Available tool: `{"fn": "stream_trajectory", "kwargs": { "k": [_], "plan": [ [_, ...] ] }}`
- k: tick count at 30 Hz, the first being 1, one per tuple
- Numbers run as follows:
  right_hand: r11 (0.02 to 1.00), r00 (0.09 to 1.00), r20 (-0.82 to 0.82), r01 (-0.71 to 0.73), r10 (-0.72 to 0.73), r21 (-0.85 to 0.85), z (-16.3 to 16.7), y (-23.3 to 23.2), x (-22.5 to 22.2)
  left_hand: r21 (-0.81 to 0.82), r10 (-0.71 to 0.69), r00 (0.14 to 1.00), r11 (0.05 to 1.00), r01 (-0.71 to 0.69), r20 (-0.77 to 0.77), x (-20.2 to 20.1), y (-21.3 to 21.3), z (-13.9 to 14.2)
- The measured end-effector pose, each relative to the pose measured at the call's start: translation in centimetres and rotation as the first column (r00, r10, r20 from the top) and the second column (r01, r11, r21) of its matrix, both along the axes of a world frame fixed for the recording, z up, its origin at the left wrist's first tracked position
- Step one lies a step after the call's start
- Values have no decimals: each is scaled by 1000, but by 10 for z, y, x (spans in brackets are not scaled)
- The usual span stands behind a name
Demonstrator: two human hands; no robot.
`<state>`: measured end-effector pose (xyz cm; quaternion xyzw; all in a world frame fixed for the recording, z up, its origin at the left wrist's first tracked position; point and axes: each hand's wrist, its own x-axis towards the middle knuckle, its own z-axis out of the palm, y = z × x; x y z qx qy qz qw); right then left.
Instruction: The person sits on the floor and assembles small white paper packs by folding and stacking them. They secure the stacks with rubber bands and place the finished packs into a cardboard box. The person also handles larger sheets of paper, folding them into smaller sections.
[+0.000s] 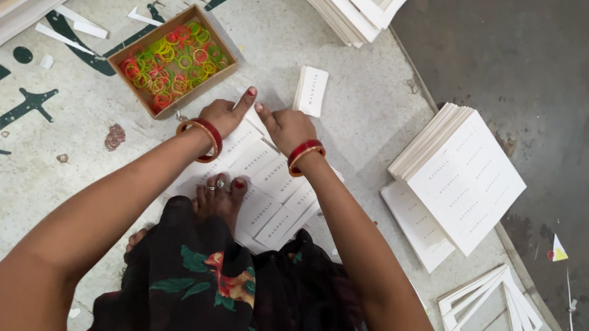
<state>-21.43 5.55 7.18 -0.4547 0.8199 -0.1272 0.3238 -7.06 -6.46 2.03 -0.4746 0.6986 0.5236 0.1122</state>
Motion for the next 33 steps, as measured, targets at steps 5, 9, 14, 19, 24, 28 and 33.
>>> {"fn": "stream_trajectory", "kwargs": {
  "k": [5, 9, 14, 19, 24, 28, 33],
  "plan": [
    [1000, 1000, 12, 8, -8, 12, -5, -7, -1, 62, 135, 991, 989, -134, -22, 9, 2, 9],
    [1000, 997, 76, -31, 31, -2, -8, -5, -3, 73, 206, 979, 976, -206, 5, 14, 12, 16],
    [999, 981, 192, -35, 40, -29, -16, -4, -6, 116, 245, 970, 963, -242, -7, 20, 15, 30],
    [999, 957, 287, -32, 38, -25, -31, -7, -11, 115, 195, 978, 973, -202, 71, 21, 15, 37],
    [1000, 951, 307, -24, 21, 6, -39, -11, -12, 182, 236, 970, 953, -242, 54, 23, 15, 29],
    [999, 976, 215, -38, 30, 34, -30, -12, -9, 155, 218, 976, 964, -218, 19, 22, 11, 19],
    [976, 974, 52, -219, 219, -6, -10, -2, -6, 301, 233, 972, 930, -211, -39, 25, 10, 15]
  ]
}}
